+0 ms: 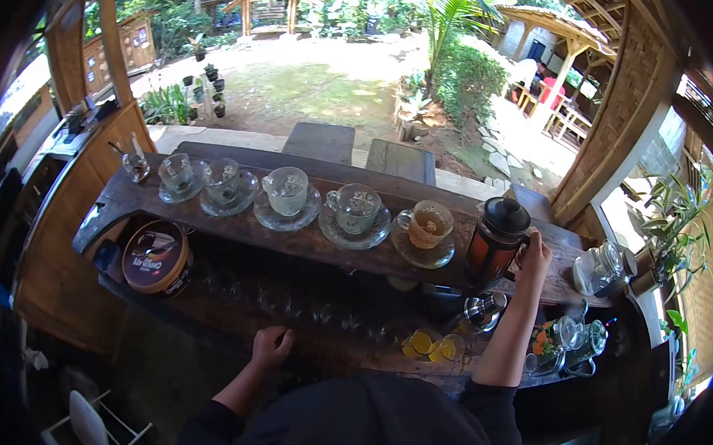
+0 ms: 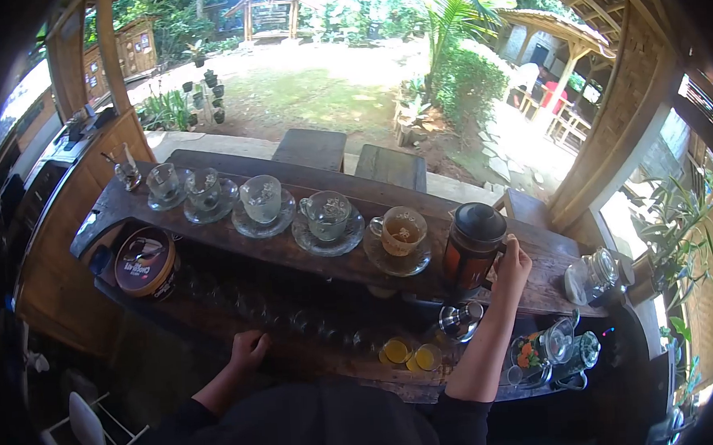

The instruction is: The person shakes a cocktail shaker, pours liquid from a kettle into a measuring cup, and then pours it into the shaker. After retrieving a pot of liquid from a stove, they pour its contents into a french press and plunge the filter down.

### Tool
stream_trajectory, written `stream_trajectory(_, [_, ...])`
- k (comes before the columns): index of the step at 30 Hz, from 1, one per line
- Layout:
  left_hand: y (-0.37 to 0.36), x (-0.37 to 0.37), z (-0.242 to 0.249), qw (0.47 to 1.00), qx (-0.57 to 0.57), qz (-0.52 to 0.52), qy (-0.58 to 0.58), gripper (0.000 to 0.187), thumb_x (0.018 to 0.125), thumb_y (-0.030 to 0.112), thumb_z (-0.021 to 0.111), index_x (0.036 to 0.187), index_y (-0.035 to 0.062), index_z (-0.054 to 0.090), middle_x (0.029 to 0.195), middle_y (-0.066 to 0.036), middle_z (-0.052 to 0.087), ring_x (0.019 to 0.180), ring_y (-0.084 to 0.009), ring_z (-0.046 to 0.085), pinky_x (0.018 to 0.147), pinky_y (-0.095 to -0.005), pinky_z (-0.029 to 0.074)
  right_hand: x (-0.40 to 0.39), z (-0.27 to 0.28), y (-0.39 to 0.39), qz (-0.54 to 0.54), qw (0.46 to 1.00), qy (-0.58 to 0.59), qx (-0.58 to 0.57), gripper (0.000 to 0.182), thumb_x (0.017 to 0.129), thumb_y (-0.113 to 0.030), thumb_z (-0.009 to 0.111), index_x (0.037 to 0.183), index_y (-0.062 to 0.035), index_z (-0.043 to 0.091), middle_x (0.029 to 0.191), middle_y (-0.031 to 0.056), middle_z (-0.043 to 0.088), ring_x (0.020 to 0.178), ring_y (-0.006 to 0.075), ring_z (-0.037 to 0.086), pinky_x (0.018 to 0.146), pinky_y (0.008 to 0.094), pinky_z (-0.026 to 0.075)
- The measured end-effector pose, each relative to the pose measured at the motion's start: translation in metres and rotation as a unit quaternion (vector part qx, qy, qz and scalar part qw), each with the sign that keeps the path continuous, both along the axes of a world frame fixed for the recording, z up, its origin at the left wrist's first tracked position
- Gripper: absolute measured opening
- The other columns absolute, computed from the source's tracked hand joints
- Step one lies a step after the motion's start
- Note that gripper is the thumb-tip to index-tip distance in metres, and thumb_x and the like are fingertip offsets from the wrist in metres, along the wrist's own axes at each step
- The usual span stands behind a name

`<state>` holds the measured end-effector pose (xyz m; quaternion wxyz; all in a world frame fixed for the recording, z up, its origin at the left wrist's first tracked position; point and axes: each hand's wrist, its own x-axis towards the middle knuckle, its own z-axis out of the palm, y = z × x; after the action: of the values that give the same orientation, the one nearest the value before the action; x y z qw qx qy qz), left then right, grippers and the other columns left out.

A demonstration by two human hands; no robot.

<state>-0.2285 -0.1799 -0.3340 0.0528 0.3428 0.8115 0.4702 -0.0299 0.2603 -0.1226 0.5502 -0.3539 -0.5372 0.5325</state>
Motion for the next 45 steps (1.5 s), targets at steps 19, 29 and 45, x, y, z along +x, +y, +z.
stream_trajectory(19, [-0.001,0.012,-0.001,0.993,0.046,0.081,0.075,0.014,0.076,0.012,0.061,0.072,-0.0020,0.061,0.064,-0.016,0.058,0.056,-0.0298,0.058,0.051,-0.0348,0.044,0.014,0.057,-0.057,0.129,0.988,0.081,0.021,0.035,0.086,-0.030,0.063,0.060,-0.0111,0.051,0.047,-0.0069,0.036,0.039,0.0030,0.028,0.039,0.0211,0.022])
stream_trajectory(29, [-0.008,0.011,0.003,0.997,0.050,0.057,0.009,0.014,0.078,0.010,0.060,0.071,-0.0013,0.061,0.062,-0.014,0.057,0.054,-0.0265,0.057,0.050,-0.0331,0.042,-0.028,0.028,-0.120,0.180,0.978,0.104,0.005,0.026,0.086,-0.026,0.064,0.079,-0.0010,0.062,0.056,-0.0045,0.048,0.046,0.0030,0.037,0.043,0.0197,0.026])
stream_trajectory(45, [-0.129,-0.125,0.032,0.993,-0.019,-0.116,-0.013,0.011,0.081,0.008,0.060,0.075,0.0001,0.064,0.070,-0.013,0.062,0.065,-0.0276,0.063,0.058,-0.0328,0.049,-0.108,0.009,-0.198,0.015,0.999,0.023,0.023,0.028,0.087,-0.030,0.061,0.076,-0.0040,0.061,0.051,-0.0072,0.043,0.044,0.0019,0.034,0.044,0.0195,0.027])
